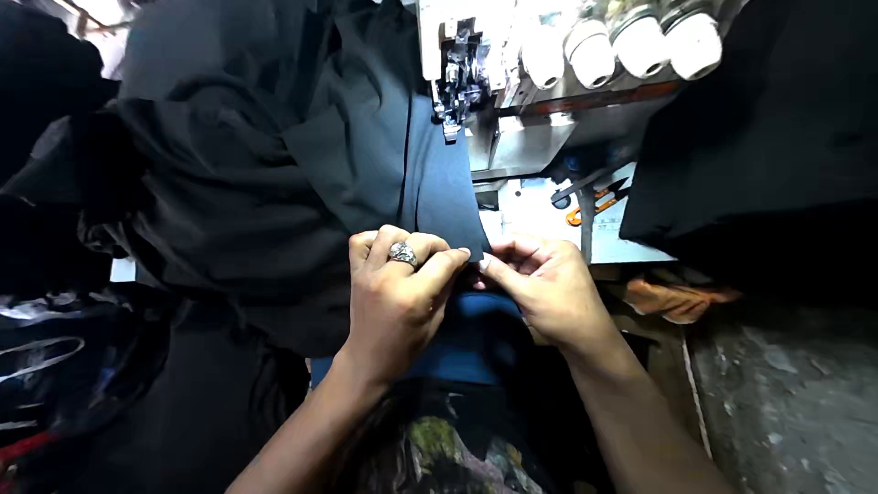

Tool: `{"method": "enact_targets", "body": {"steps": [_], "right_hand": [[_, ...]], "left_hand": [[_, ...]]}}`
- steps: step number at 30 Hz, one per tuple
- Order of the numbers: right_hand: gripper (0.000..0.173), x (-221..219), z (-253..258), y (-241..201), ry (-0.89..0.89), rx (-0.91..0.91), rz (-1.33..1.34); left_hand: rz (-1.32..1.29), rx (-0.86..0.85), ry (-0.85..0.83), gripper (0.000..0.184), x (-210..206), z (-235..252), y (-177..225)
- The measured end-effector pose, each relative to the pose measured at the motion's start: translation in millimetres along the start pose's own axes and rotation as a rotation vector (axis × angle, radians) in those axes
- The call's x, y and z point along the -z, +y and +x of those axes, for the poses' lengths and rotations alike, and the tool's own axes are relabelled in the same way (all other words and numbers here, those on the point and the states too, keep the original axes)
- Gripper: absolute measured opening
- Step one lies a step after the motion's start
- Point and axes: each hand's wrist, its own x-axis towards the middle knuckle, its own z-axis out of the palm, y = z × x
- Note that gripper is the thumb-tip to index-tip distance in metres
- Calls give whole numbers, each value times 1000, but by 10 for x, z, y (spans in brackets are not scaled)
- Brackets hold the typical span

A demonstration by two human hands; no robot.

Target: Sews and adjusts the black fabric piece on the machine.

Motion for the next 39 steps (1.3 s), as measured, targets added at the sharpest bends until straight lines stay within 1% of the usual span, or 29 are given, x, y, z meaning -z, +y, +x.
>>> {"method": "enact_targets", "body": {"steps": [8, 14, 17, 18, 19, 20, 21, 22, 24, 25, 27, 28, 29, 31, 32, 33, 36, 39], "right_hand": [[9, -18, -48, -48, -14, -6, 33], [4, -28, -2, -17, -5, 25, 151], [8, -107, 60, -4, 64, 25, 120], [8, -137, 67, -6, 83, 13, 100], [8, -162, 70, -19, 93, -3, 90], [7, -179, 73, -33, 105, -17, 86], [5, -184, 74, -30, 122, -23, 74], [2, -176, 77, -5, 139, -12, 40], [17, -149, 104, 55, 161, 51, -34], [23, -148, 114, 54, 167, 70, -57], [33, -149, 113, 6, 158, 73, -69], [37, -154, 106, -10, 153, 66, -55], [42, -164, 91, -16, 147, 55, -32], [47, -194, 91, -35, 120, 42, 8], [48, -201, 91, -49, 116, 47, 1], [48, -197, 87, -60, 120, 53, -18], [51, -178, 61, -34, 132, 75, -41], [52, -189, 99, 7, 133, 90, 5]], "left_hand": [[-4, -47, -59, 15, -27, 4, -12], [-4, -84, -91, 18, -57, 18, -66], [-43, -84, -80, 17, -28, 25, -123], [-70, -69, -72, 22, -4, 36, -138], [-85, -51, -75, 33, 8, 59, -152], [-62, -48, -91, 45, -8, 95, -160], [-25, -57, -111, 52, -60, 121, -160], [-13, -65, -113, 50, -140, 123, -149], [-41, -80, -87, 37, -288, 56, -101], [-67, -75, -78, 37, -327, -7, -78], [-82, -30, -83, 53, -348, -109, -81], [-70, -12, -69, 56, -378, -134, -102], [-63, 1, -22, 48, -432, -146, -116], [-60, 24, 97, 24, -525, -103, -144], [-76, 32, 133, 18, -513, -66, -148], [-90, 42, 135, 16, -461, -38, -139], [-128, 94, 71, 21, -312, -46, -100], [-169, 108, 59, 20, -293, -37, -133]]}}
